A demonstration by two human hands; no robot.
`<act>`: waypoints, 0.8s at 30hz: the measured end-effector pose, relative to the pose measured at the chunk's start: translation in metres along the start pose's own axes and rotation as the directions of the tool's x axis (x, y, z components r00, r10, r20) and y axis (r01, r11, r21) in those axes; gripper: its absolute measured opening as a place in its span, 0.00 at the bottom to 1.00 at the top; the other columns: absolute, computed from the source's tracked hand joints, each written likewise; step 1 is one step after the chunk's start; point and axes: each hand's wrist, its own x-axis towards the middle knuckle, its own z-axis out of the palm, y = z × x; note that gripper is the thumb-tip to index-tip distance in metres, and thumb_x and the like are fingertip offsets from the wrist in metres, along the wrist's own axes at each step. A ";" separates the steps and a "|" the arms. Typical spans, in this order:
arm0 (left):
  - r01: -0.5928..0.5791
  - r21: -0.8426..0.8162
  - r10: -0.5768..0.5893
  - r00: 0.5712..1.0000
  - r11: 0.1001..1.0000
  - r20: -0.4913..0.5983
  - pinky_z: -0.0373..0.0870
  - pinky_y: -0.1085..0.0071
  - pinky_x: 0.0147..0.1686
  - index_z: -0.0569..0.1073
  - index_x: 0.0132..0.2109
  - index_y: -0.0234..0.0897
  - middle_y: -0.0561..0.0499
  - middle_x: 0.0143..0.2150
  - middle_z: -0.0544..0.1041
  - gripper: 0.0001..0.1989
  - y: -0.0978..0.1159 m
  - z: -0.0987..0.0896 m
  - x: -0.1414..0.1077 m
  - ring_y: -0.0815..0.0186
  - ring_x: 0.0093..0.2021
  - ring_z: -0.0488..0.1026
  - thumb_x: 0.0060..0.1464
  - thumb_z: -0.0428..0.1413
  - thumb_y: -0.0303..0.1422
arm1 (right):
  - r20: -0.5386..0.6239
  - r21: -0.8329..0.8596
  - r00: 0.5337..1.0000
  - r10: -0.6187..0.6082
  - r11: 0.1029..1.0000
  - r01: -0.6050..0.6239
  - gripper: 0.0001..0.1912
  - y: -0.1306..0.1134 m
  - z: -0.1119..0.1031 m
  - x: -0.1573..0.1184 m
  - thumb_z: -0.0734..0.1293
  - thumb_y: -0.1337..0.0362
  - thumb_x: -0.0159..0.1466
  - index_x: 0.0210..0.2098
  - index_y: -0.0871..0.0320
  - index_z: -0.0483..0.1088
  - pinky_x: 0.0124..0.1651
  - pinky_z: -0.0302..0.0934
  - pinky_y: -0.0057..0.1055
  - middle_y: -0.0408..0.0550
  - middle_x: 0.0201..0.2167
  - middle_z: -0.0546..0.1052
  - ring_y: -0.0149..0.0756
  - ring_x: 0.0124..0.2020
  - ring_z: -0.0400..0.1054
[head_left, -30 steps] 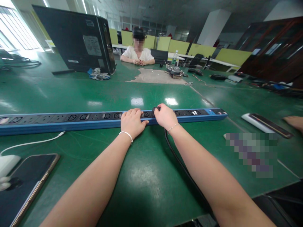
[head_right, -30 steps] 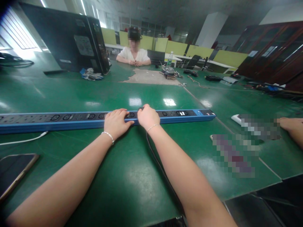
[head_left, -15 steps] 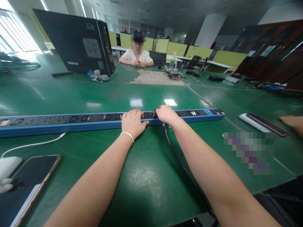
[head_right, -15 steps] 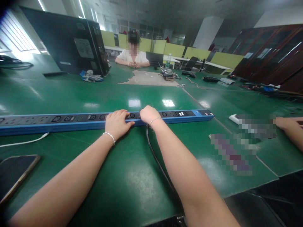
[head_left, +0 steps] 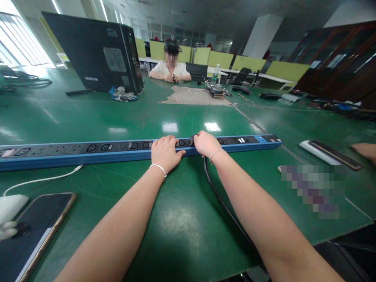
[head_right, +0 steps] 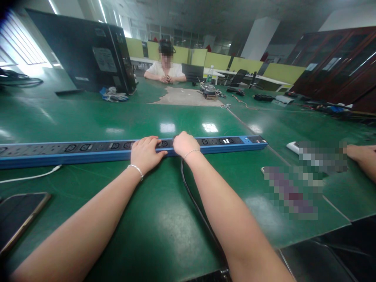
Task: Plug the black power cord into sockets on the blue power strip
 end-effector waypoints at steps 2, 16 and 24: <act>-0.007 0.008 0.007 1.000 1.000 -0.006 0.57 0.59 0.53 0.70 0.47 0.41 0.48 0.54 0.72 0.20 0.000 0.000 0.000 0.57 0.54 0.65 0.49 0.55 0.46 | -0.008 -0.003 1.000 0.011 1.000 -0.011 0.21 -0.001 0.000 -0.002 0.52 0.61 0.64 0.46 0.66 0.68 0.41 0.63 0.34 0.64 0.37 0.77 0.45 0.39 0.74; 0.005 0.001 -0.005 1.000 1.000 0.013 0.56 0.60 0.53 0.70 0.48 0.40 0.48 0.54 0.72 0.21 0.000 0.000 0.000 0.57 0.54 0.65 0.49 0.55 0.46 | -0.009 -0.136 0.998 -0.066 0.989 0.064 0.19 -0.001 -0.002 0.002 0.52 0.62 0.64 0.43 0.65 0.69 0.45 0.61 0.36 0.64 0.41 0.76 0.47 0.45 0.71; 0.019 0.001 -0.020 0.999 1.000 0.043 0.55 0.59 0.54 0.70 0.48 0.41 0.48 0.55 0.71 0.20 0.001 -0.002 0.001 0.57 0.55 0.64 0.50 0.55 0.45 | -0.110 -0.125 0.993 -0.044 0.992 0.030 0.16 -0.005 0.002 -0.009 0.53 0.61 0.64 0.43 0.62 0.66 0.44 0.62 0.40 0.62 0.39 0.76 0.48 0.41 0.72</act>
